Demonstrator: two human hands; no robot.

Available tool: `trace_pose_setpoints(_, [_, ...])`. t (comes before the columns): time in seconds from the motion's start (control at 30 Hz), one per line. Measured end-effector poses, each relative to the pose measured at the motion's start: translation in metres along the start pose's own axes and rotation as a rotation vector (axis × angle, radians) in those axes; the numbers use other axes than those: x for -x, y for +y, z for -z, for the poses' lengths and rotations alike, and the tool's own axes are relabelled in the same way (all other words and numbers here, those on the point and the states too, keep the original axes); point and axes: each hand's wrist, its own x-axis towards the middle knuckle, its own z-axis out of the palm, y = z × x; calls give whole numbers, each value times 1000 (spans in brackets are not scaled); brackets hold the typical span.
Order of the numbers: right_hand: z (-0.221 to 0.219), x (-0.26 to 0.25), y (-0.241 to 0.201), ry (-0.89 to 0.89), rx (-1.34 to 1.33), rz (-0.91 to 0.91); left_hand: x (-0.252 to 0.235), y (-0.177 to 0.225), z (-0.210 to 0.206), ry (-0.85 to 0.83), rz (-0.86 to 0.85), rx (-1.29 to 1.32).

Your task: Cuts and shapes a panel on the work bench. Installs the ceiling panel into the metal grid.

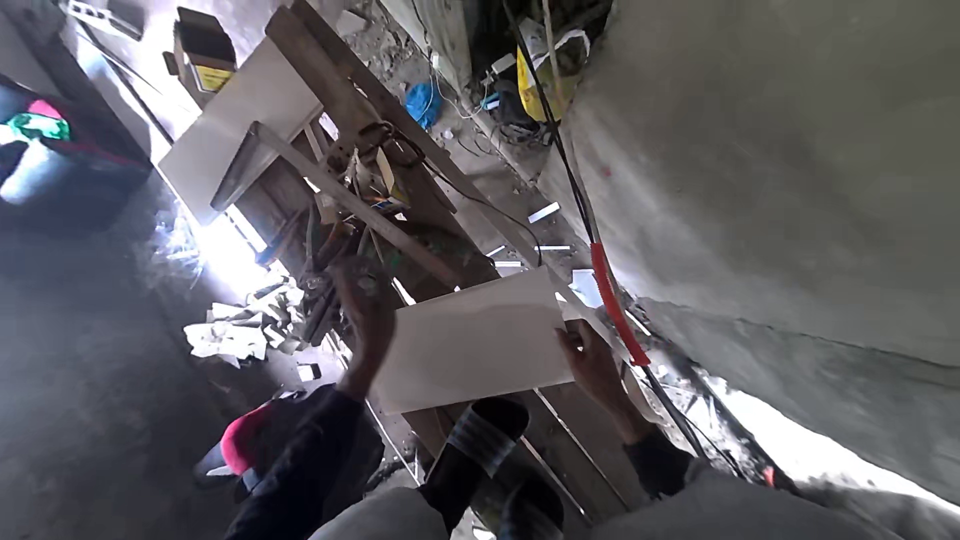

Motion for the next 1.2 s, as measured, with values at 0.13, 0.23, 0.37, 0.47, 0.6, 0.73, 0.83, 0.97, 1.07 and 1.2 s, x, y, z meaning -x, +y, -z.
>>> trace_pose_setpoints(0.13, [10,27,-18,55,-210,64,53,55,-40,-342,-275,9])
trace_pose_setpoints(0.23, [13,43,-19,81,-319,99,52,84,-70,-398,-377,-70])
trace_pose_setpoints(0.37, [18,58,-22,43,-480,71,41,107,-85,-455,-277,-16])
trace_pose_setpoints(0.47, [23,63,-15,-96,-736,32,36,118,-77,-588,-89,7])
trace_pose_setpoints(0.6, [36,55,-29,-132,-575,153,54,129,-69,-484,-210,-21])
trace_pose_setpoints(0.73, [32,39,-58,129,-302,249,84,144,-72,-545,-389,-44])
trace_pose_setpoints(0.83, [31,32,-58,120,-305,244,87,148,-69,-600,-355,-63])
trace_pose_setpoints(0.97, [23,41,-56,-120,-682,9,92,149,-62,-680,-315,0])
trace_pose_setpoints(1.07, [7,52,-46,-337,-1134,-36,92,159,-59,-701,-336,86])
trace_pose_setpoints(1.2, [18,31,-47,-94,-1036,-193,82,162,-51,-666,-318,-19])
